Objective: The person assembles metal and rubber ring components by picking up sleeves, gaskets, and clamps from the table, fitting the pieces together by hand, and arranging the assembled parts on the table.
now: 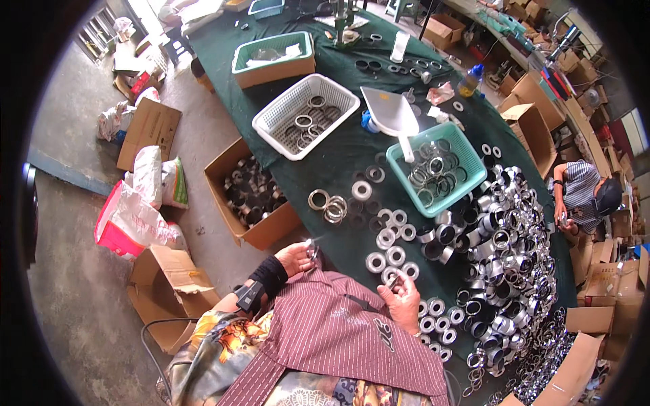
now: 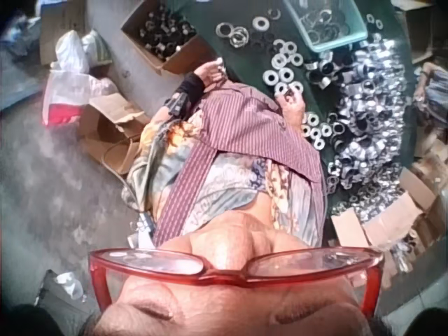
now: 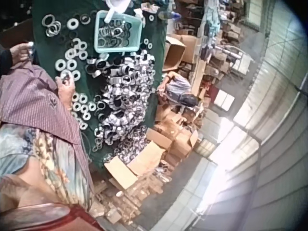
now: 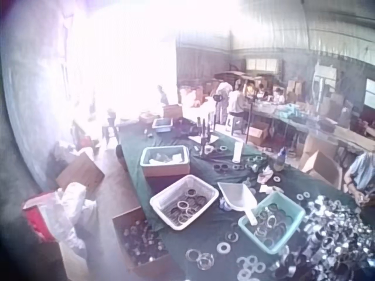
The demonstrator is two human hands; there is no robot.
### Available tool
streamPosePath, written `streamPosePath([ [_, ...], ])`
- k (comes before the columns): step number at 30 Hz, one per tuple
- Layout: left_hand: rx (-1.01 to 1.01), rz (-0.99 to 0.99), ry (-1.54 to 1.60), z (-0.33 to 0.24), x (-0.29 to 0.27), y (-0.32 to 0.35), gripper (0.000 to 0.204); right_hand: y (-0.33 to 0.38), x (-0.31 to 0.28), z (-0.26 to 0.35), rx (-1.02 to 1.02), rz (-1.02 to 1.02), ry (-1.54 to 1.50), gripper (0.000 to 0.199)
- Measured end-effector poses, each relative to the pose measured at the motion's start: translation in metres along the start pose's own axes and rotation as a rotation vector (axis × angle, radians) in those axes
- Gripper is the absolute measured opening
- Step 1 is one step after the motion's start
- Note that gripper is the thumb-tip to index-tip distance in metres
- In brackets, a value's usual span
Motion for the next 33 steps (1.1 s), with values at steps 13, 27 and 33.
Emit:
streamPosePath([
  [13,-0.239,0.090,-0.205,0.025,0.095,-0.071,0.035,0.027,-0.015,-0.005,-0.053,-0.166,0.027,0.057],
  [27,-0.137,0.514,-0.459,0.050,0.272,-0.107,0.059,0.030,-0.066,-0.051,0.028,-0.341,-0.001,0.074],
  [33,-0.339,0.311,-0.385,0.070,0.140,-0.082,0.036,0.004,-0.080,-0.053,-0.159,-0.471,0.538,0.070],
])
Point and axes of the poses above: each hand's wrist, its own y-axis away from the middle knuckle, its own x-axis out of the palm, z = x × y, the point moved 6 cm from there along -y, towards the middle knuckle, and after that the axes turned 14 degrees about x, right-handed, at the moved point
